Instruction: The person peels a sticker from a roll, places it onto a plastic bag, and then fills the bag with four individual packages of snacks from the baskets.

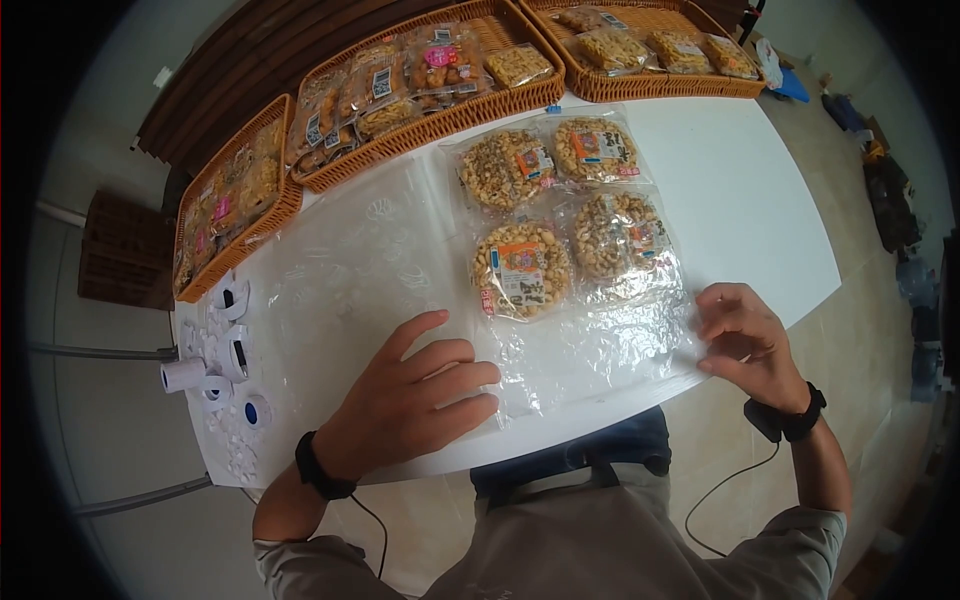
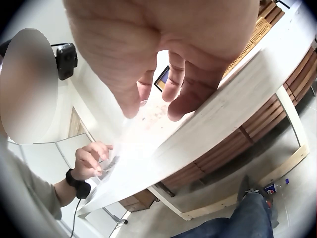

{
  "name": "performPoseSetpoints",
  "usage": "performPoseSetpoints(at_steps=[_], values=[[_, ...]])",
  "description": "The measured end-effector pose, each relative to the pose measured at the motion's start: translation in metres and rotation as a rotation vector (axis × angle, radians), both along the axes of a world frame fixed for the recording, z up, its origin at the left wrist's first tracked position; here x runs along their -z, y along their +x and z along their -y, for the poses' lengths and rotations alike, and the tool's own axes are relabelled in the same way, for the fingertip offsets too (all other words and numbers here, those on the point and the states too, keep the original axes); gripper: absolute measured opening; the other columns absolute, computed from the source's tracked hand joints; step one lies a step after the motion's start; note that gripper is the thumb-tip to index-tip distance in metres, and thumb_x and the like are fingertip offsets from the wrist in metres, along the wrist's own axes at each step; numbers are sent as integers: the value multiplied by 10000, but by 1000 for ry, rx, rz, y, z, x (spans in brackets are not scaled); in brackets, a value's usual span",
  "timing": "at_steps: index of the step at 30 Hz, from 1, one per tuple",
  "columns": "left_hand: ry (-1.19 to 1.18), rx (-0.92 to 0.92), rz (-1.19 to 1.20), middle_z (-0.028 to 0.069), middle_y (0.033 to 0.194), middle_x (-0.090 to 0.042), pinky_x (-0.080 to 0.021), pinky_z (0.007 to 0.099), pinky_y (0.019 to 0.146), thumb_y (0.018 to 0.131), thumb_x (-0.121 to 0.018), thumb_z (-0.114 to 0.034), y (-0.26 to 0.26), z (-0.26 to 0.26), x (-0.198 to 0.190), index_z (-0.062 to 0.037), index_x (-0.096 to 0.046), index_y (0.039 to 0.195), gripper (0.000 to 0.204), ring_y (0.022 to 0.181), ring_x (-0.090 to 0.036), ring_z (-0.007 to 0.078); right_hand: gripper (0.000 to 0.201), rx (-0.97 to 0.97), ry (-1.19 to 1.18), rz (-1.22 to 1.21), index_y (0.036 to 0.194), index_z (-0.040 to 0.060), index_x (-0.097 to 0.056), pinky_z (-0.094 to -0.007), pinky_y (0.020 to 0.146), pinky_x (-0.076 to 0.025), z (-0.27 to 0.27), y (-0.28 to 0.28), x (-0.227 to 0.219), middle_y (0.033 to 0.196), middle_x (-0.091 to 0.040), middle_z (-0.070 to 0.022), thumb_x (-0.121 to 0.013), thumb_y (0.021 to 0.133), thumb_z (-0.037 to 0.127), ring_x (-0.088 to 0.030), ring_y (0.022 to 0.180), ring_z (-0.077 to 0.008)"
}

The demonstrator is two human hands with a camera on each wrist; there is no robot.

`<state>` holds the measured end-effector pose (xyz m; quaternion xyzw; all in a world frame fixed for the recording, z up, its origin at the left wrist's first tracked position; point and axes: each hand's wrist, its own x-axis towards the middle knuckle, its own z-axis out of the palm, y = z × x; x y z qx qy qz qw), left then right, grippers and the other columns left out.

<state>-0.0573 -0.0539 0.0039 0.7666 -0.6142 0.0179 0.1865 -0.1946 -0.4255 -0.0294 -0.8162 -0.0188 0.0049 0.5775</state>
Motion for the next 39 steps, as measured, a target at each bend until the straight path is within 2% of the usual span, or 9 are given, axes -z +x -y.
performPoseSetpoints(at_steps=[3,6,9,15,21,28,30,34,39], values=[[-32,-6,-67,-2,1042,-699,-451,474,1050,708,-757,-70,1,-1,1,-132,-656,833,173,972,-634,195,383,-70,-105,-6,1044,66,-730,-257,748,-529,-1,4,-10,1341,-530,-87,-865,694,-12,-594,1027,-160],[-88,-20,-156,17,1032,-716,-485,451,976,708,-718,-34,4,-3,4,-111,-635,817,158,931,-646,212,450,-96,-116,-35,1042,74,-743,-289,828,-522,-1,4,-10,1342,-509,-80,-895,627,-10,-556,1088,-183],[-76,-68,-236,24,1021,-708,-506,398,893,736,-693,-18,4,-5,6,-84,-615,819,132,887,-641,208,337,-116,-180,-2,1026,75,-771,-278,728,-560,-3,2,-6,1362,-506,-66,-862,706,17,-551,1065,-169],[-59,-130,-428,69,969,-704,-537,352,743,755,-672,3,3,-7,6,-49,-615,859,130,779,-650,247,182,-81,-49,1,954,40,-773,-308,836,-526,3,1,-1,1321,-539,-78,-807,776,19,-553,1058,-179],[-140,-290,-565,97,911,-706,-551,303,665,742,-654,52,1,-7,12,-37,-587,821,136,711,-678,217,55,33,176,-114,865,-3,-704,-280,822,-496,-3,6,-3,1193,-640,-105,-739,869,39,-603,953,-141],[-94,-545,-746,57,744,-633,-496,253,534,759,-693,32,-3,1,4,-34,-563,806,153,597,-663,139,115,180,242,-490,888,11,-639,-206,586,-516,-12,12,-18,824,-704,-69,-650,966,96,-711,724,-137],[-28,-620,-854,57,753,-638,-483,249,508,781,-716,-6,-6,0,0,-28,-550,845,179,560,-652,129,123,177,284,-506,881,14,-622,-207,552,-526,-15,13,-18,754,-696,-65,-634,972,95,-723,699,-154],[44,-710,-983,76,779,-657,-475,250,484,817,-778,-112,-9,9,-13,-28,-502,1011,348,522,-644,130,146,237,327,-545,853,10,-603,-244,596,-568,-21,17,-22,762,-697,-95,-641,965,95,-717,699,-155],[-14,-714,-1041,106,740,-667,-469,247,470,826,-807,-183,-7,15,-4,-36,-396,1217,587,532,-643,129,172,295,357,-538,830,15,-588,-256,607,-581,-25,20,-21,748,-690,-107,-654,960,105,-705,666,-149]])
